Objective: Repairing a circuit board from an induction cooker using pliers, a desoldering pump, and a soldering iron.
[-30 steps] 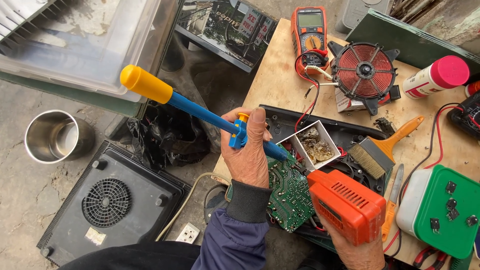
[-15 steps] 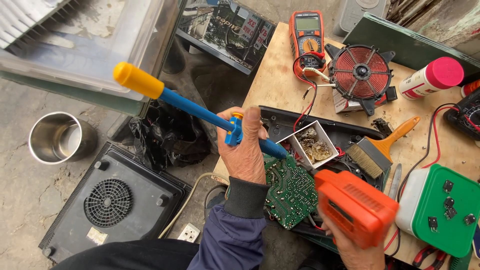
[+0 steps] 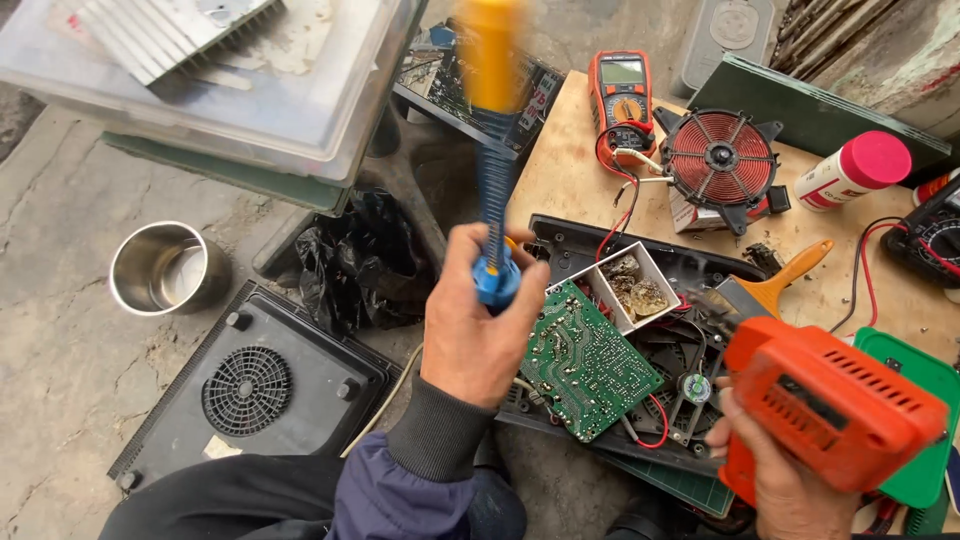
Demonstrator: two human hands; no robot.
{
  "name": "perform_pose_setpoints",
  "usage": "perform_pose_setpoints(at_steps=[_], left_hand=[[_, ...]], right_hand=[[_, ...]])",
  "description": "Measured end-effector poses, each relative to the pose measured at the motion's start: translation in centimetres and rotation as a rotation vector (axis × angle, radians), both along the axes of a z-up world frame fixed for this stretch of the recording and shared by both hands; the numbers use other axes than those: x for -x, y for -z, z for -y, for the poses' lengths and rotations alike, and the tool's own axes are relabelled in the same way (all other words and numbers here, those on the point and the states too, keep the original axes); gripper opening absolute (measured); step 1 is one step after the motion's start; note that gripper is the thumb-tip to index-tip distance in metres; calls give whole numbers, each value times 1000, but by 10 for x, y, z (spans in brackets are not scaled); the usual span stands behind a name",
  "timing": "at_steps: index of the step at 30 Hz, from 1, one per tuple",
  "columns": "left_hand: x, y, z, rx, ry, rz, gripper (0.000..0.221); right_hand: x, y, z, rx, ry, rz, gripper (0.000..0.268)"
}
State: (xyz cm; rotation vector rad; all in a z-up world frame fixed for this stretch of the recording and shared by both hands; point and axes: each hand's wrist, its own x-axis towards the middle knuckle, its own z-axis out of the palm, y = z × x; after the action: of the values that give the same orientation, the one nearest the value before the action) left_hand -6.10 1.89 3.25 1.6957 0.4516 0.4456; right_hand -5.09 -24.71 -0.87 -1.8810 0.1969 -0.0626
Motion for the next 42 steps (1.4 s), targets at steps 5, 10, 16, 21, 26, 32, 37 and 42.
perform_pose_setpoints(at_steps=[5, 10, 16, 21, 26, 32, 37, 42], left_hand=[[26, 28, -12, -427, 229, -58, 24], [55, 47, -6, -947, 537, -103, 37], [76, 79, 32, -944, 687, -94, 31], [79, 91, 45, -884, 763, -139, 21], [70, 132, 6, -827, 607, -465, 39], [22, 127, 6, -438, 280, -759, 43], [-3, 133, 20, -242, 165, -855, 66], [-6, 143, 31, -234, 158, -913, 75]], right_hand=[[-18, -3, 22, -56, -34, 34, 42], [-44, -4, 53, -119, -153, -4, 40], [-39, -29, 20, -108, -122, -241, 41], [-23, -40, -30, -126, -62, -328, 39], [-24, 1, -21, -160, -3, -288, 32], [-15, 22, -27, -200, 37, -382, 37], [-14, 32, -32, -156, 115, -504, 35], [-12, 60, -13, -102, 83, -562, 35]])
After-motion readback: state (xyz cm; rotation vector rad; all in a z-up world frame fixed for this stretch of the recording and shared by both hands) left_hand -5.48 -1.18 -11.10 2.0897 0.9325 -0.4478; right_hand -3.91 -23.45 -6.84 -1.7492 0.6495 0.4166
